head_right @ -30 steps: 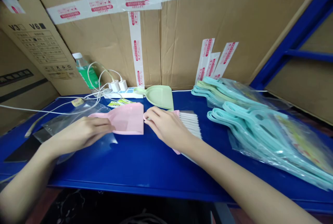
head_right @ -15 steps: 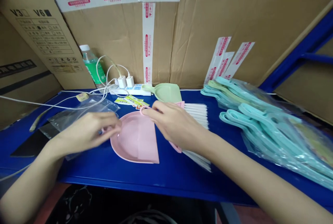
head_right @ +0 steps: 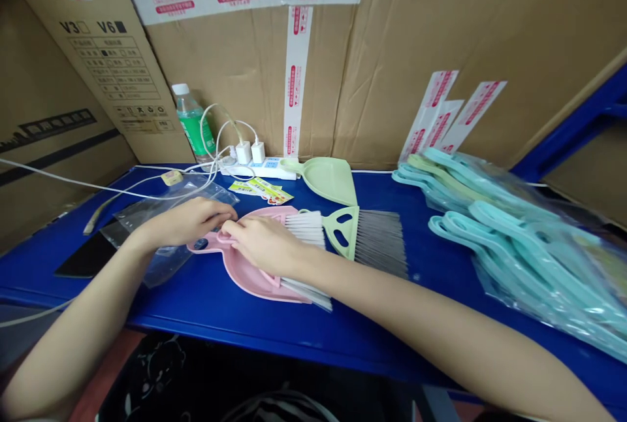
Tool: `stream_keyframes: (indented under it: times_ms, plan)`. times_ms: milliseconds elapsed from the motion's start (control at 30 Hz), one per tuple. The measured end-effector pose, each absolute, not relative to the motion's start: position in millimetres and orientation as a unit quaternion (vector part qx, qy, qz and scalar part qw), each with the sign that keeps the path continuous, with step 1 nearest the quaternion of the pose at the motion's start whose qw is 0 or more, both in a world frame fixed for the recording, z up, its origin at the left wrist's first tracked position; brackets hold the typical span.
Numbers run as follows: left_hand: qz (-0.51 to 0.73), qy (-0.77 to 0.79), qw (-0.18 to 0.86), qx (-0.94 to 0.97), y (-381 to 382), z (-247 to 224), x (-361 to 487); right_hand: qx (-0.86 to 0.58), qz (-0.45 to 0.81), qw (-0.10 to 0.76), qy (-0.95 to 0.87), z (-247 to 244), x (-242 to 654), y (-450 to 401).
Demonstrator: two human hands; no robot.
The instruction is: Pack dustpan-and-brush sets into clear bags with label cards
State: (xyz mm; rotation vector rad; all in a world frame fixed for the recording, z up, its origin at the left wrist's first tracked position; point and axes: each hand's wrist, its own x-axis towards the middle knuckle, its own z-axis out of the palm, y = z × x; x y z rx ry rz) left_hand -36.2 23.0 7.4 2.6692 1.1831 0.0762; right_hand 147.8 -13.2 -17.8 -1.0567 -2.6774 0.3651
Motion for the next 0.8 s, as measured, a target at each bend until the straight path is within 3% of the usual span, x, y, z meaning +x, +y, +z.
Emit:
stream_keyframes:
  times_ms: [267, 500, 800]
  plan:
    - [0.034, 0.425, 0.073, 0.902, 19, 7, -31, -0.333, 0.094, 0.234, -0.908, -15, 175, -3]
    - [0.064, 0.415, 0.151, 0.895, 19, -2, -22, -0.425, -0.003, 0.142, -0.894, -24, 265, 1]
    - [0.078, 0.365, 0.368, 0.851, 32, -8, -27, -0.478, 0.015, 0.039, -0.878, -27, 282, -15]
